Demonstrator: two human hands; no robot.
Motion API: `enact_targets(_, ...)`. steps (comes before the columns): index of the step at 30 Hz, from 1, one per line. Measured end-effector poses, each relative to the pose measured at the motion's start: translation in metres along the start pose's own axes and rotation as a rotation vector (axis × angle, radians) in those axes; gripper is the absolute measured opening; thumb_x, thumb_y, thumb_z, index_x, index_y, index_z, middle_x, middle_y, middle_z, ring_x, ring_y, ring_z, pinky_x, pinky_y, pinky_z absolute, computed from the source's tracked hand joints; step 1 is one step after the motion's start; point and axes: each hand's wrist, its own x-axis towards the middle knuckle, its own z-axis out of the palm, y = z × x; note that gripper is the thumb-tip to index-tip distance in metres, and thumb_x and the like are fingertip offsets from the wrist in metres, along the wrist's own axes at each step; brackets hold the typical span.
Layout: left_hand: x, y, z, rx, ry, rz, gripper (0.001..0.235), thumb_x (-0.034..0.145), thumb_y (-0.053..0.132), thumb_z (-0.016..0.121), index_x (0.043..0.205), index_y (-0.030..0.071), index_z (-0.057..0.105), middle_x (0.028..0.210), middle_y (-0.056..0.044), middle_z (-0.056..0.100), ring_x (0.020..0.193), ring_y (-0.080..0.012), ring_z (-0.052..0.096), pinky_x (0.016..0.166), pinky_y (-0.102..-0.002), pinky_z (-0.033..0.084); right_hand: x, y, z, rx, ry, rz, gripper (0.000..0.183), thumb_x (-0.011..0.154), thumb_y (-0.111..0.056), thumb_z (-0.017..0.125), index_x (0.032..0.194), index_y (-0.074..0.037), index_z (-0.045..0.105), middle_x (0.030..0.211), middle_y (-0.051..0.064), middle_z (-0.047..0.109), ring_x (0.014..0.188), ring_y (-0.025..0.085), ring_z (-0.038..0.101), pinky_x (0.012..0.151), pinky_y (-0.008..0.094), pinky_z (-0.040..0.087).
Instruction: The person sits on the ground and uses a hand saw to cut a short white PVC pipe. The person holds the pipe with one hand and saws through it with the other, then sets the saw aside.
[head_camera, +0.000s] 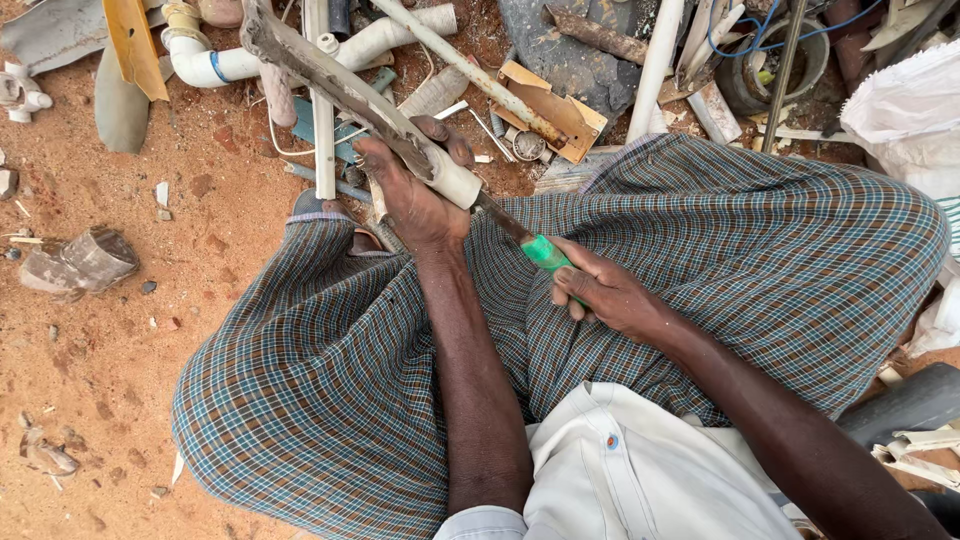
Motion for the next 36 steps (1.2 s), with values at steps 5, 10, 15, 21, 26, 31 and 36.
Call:
enact_targets(5,0.009,0.024,-0.013,0.144,0.031,0.137,0.070,0.097,0.066,0.061,0.127,0.003,0.051,0.098,-0.010,0.061,0.085,-0.0216,0.063,0.074,-0.039,0.056,0.006,0.007,-0.005,-0.210,0.045,-0.034,0.063,0.104,-0.032,0.047,0.161,-0.014,0.028,0.087,0.000,0.063,0.073,0.006,0.059,0.067,0.025,0.055)
enact_targets(10,0.019,0.034,-0.031,0.134,-0.040,0.229,0.072,0.101,0.061,0.063,0.132,-0.003,0.051,0.108,-0.014,0.065,0.098,-0.0235,0.065,0.084,-0.037,0.055,0.007,0.013,-0.006,-0.238,0.111,0.123,0.062,0.103,-0.030,0.049,0.161,-0.017,0.031,0.081,0.003,0.062,0.066,0.009,0.057,0.060,0.026,0.052)
enact_targets(15,0.014,0.027,-0.026,0.254,-0.063,0.259,0.063,0.098,0.045,0.073,0.139,0.007,0.046,0.113,-0.011,0.065,0.105,-0.0243,0.067,0.095,-0.040,0.057,0.007,0.011,-0.010,-0.141,0.137,0.038,0.063,0.102,-0.027,0.048,0.161,-0.015,0.030,0.081,0.002,0.062,0.060,0.008,0.054,0.049,0.024,0.046)
enact_targets(21,0.020,0.021,-0.036,0.286,-0.077,0.247,0.049,0.102,0.019,0.068,0.143,0.008,0.044,0.118,-0.009,0.066,0.111,-0.0264,0.068,0.104,-0.044,0.054,0.001,0.009,-0.013,-0.098,0.192,0.004,0.063,0.102,-0.024,0.049,0.160,-0.011,0.032,0.082,0.003,0.065,0.058,0.008,0.053,0.048,0.023,0.046)
enact_targets(26,0.022,-0.015,-0.078,0.529,0.040,0.119,0.034,0.108,0.003,0.055,0.141,0.002,0.048,0.124,-0.016,0.072,0.118,-0.0198,0.064,0.111,-0.040,0.048,0.002,0.015,-0.009,-0.271,0.178,-0.098,0.060,0.104,-0.027,0.051,0.159,-0.008,0.035,0.085,0.007,0.066,0.064,0.009,0.058,0.055,0.026,0.051)
enact_targets(31,0.006,-0.071,-0.117,0.701,0.179,-0.097,0.034,0.100,0.005,0.059,0.134,0.003,0.059,0.115,-0.008,0.069,0.096,-0.0153,0.062,0.085,-0.035,0.055,0.003,0.021,-0.015,-0.548,0.222,-0.162,0.057,0.106,-0.030,0.054,0.156,-0.005,0.041,0.107,0.012,0.073,0.079,0.013,0.068,0.068,0.032,0.055)
enact_targets(36,-0.011,-0.087,-0.132,0.756,0.205,-0.250,0.027,0.101,0.007,0.060,0.128,0.005,0.059,0.098,-0.009,0.065,0.083,-0.0151,0.062,0.070,-0.032,0.056,0.005,0.023,-0.016,-0.795,0.277,-0.071,0.055,0.102,-0.027,0.052,0.154,-0.011,0.042,0.103,0.013,0.071,0.065,0.018,0.066,0.053,0.037,0.055)
